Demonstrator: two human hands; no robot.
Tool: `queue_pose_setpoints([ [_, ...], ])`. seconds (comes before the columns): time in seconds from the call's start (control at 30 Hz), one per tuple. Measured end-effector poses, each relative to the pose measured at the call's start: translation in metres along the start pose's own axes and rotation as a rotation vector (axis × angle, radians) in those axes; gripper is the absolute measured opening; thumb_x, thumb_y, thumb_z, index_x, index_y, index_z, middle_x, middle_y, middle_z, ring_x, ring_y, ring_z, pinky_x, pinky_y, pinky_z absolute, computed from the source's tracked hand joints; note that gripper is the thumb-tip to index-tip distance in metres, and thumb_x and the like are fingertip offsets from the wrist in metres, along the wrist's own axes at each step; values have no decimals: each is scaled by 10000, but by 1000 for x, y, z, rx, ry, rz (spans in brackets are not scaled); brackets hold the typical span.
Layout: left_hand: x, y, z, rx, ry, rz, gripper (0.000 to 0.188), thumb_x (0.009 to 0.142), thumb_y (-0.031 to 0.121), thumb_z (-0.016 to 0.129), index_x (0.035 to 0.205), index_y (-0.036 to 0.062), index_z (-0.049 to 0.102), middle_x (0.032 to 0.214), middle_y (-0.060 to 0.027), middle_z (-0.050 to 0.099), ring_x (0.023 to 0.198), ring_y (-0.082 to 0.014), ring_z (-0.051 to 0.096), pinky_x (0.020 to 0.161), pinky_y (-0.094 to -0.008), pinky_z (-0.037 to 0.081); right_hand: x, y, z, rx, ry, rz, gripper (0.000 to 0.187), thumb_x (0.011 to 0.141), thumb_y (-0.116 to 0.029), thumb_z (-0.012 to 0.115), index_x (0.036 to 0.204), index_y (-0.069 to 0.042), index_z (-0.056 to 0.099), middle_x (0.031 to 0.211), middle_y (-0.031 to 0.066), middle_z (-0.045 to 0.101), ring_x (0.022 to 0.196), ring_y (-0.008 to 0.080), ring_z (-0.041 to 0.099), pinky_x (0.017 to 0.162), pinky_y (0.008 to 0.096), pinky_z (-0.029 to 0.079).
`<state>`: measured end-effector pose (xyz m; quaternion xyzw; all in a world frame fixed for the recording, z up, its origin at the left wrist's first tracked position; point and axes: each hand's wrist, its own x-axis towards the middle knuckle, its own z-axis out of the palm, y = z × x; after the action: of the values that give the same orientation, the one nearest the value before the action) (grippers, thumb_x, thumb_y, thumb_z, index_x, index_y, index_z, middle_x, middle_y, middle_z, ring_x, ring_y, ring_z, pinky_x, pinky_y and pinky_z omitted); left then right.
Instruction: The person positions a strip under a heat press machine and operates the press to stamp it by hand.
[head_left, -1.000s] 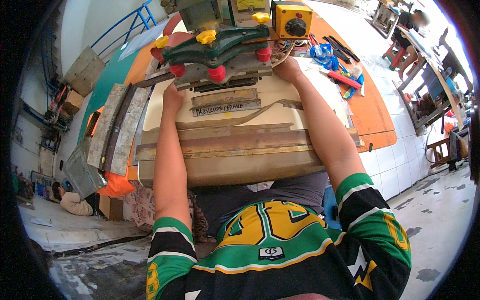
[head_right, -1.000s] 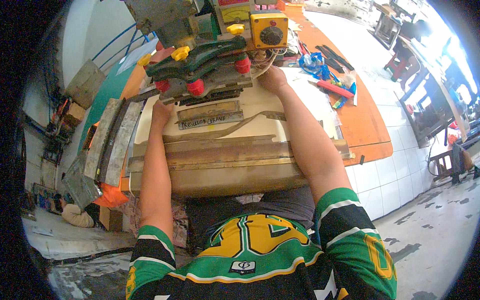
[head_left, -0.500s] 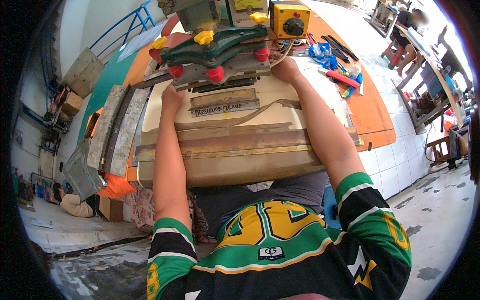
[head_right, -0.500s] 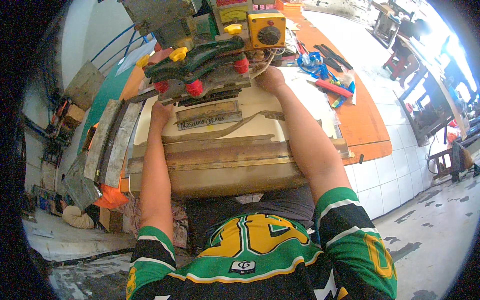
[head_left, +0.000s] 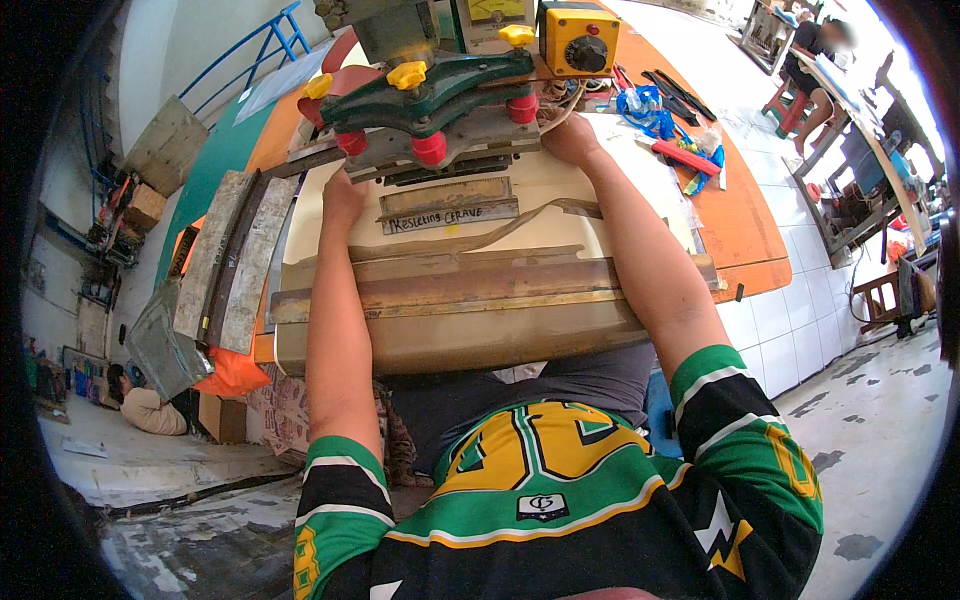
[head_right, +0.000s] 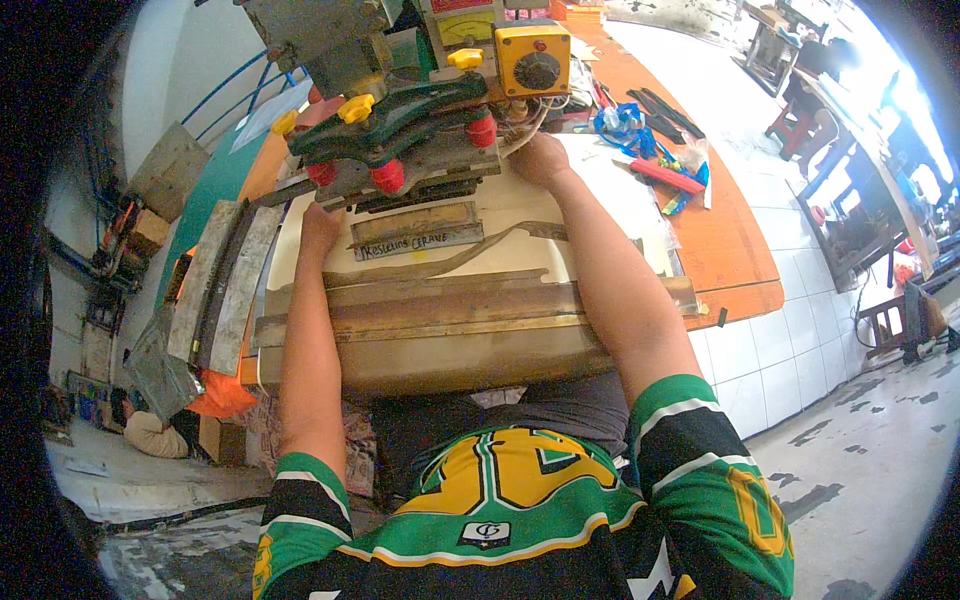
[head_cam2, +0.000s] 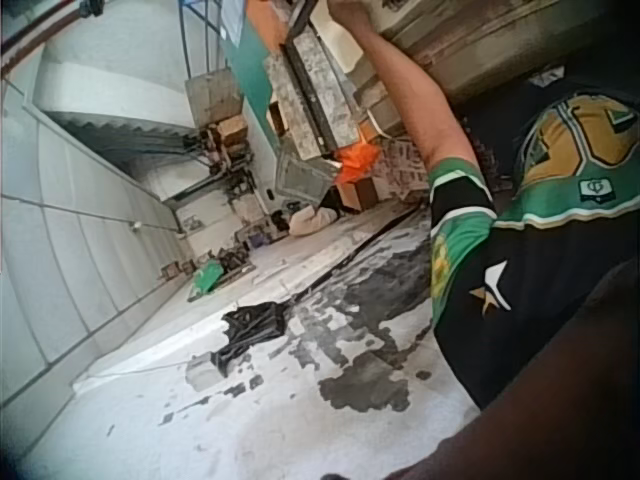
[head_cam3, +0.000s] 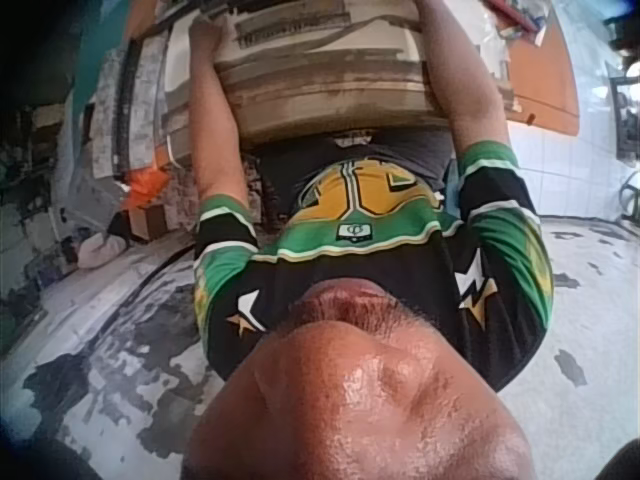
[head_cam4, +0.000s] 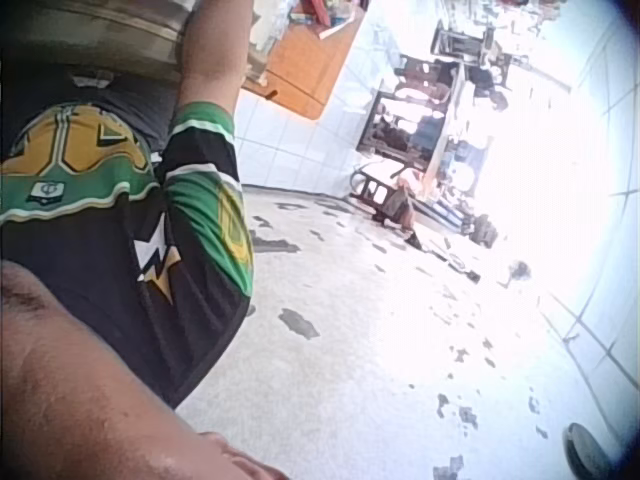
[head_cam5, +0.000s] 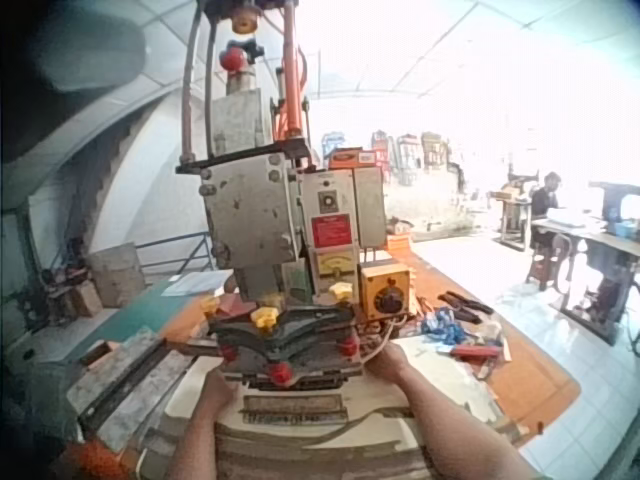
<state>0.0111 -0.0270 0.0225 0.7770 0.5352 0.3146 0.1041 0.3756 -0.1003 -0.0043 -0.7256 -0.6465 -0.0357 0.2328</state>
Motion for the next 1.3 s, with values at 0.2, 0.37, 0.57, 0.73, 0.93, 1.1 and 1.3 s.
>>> queue_pose_setpoints([
  [0.2,3,-9,5,44,-29,5,299,785,251,565,1021,68,578,941,-205,606,923,-379,555,757,-411,451,-4,-9,-12,-7,-54,45,261,807,-264,454,1005,-154,584,964,119,626,884,310,592,756,409,476],
  [0.37,2,-17,5,-12,-35,0,299,783,256,571,1015,66,579,921,-204,611,914,-380,559,747,-408,456,-6,-18,-17,6,-80,88,260,807,-262,454,1007,-154,581,960,130,624,878,315,593,752,414,475],
  [0.57,5,-6,6,24,-29,11,307,782,265,578,1013,64,579,923,-204,611,917,-378,559,750,-408,455,10,21,21,8,76,-75,275,805,-281,454,1010,-144,577,941,146,626,868,322,594,741,418,476],
  [0.73,7,-10,7,27,-36,0,316,771,266,590,1014,65,581,932,-200,612,918,-372,563,753,-408,456,10,22,24,-17,84,-107,288,807,-279,450,1029,-138,567,941,145,627,861,323,596,738,415,478],
  [0.93,3,-15,4,6,-55,-65,325,758,258,610,1012,58,584,936,-192,617,925,-356,567,764,-404,454,-4,-13,-9,-4,-46,6,279,808,-255,454,1037,-135,560,972,133,621,884,314,592,748,410,477],
  [1.1,3,-9,4,21,-49,-39,307,760,237,611,1007,57,587,943,-190,617,932,-350,567,770,-395,451,-7,-12,-15,17,-41,33,263,805,-250,458,1016,-135,566,976,132,618,884,314,590,744,411,478],
  [1.3,2,-7,2,-7,-45,-46,302,769,222,602,1026,64,581,954,-180,617,933,-350,565,766,-391,451,-6,-13,-15,1,-42,23,252,801,-256,463,989,-132,576,951,133,624,865,322,593,730,415,481],
])
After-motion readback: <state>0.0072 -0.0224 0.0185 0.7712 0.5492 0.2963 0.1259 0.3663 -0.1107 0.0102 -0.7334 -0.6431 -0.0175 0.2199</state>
